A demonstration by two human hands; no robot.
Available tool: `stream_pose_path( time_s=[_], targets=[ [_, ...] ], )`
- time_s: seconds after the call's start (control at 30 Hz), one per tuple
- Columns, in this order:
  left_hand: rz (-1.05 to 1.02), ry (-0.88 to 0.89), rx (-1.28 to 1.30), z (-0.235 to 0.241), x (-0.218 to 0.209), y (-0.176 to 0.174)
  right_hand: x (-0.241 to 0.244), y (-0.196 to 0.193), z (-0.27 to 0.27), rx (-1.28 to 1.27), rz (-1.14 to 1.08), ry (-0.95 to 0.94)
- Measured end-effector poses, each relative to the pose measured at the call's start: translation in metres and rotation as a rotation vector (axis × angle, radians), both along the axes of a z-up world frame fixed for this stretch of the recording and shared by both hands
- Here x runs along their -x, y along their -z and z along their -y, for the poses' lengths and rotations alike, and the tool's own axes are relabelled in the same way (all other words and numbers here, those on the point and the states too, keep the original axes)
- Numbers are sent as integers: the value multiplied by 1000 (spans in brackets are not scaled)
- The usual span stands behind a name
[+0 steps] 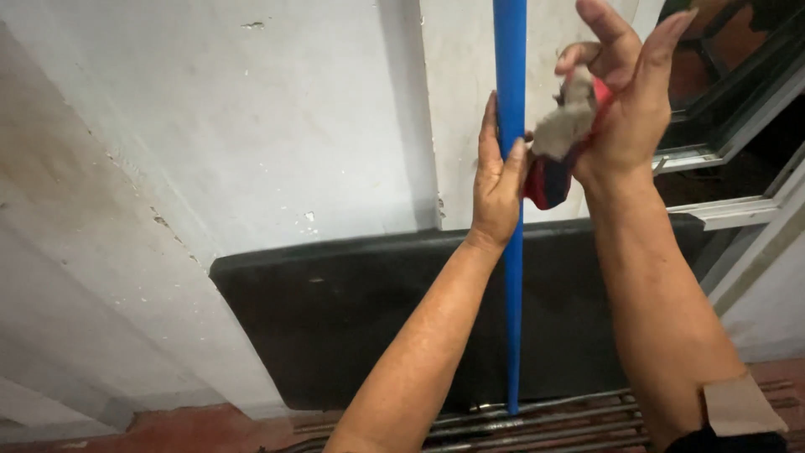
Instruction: Wiping down metal and plastic poles/bars with a cloth.
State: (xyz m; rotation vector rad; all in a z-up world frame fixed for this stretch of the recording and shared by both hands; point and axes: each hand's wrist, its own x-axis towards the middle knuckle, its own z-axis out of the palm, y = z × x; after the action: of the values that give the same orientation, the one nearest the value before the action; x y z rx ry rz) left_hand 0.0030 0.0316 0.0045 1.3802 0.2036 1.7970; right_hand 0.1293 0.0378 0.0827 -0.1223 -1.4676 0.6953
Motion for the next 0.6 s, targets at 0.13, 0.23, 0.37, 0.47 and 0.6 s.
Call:
stream_pose_path(
  time_s=[0.13, 0.23, 0.37, 0.47, 0.6],
  targets=[
    [20, -94, -321, 5, -2, -4, 12, -6, -44, 113, -114, 13],
    [-128, -278, -319, -5, -7, -1, 10, 8, -87, 185, -228, 57],
    [-96, -226, -93, -7, -7, -3, 11, 25, -100, 203, -284, 87],
    [-72, -216, -100, -13, -7, -2, 11, 34, -94, 296, -301, -98],
    [-91, -307, -93, -28, -8, 11, 8, 45, -53, 394, -202, -258]
  ],
)
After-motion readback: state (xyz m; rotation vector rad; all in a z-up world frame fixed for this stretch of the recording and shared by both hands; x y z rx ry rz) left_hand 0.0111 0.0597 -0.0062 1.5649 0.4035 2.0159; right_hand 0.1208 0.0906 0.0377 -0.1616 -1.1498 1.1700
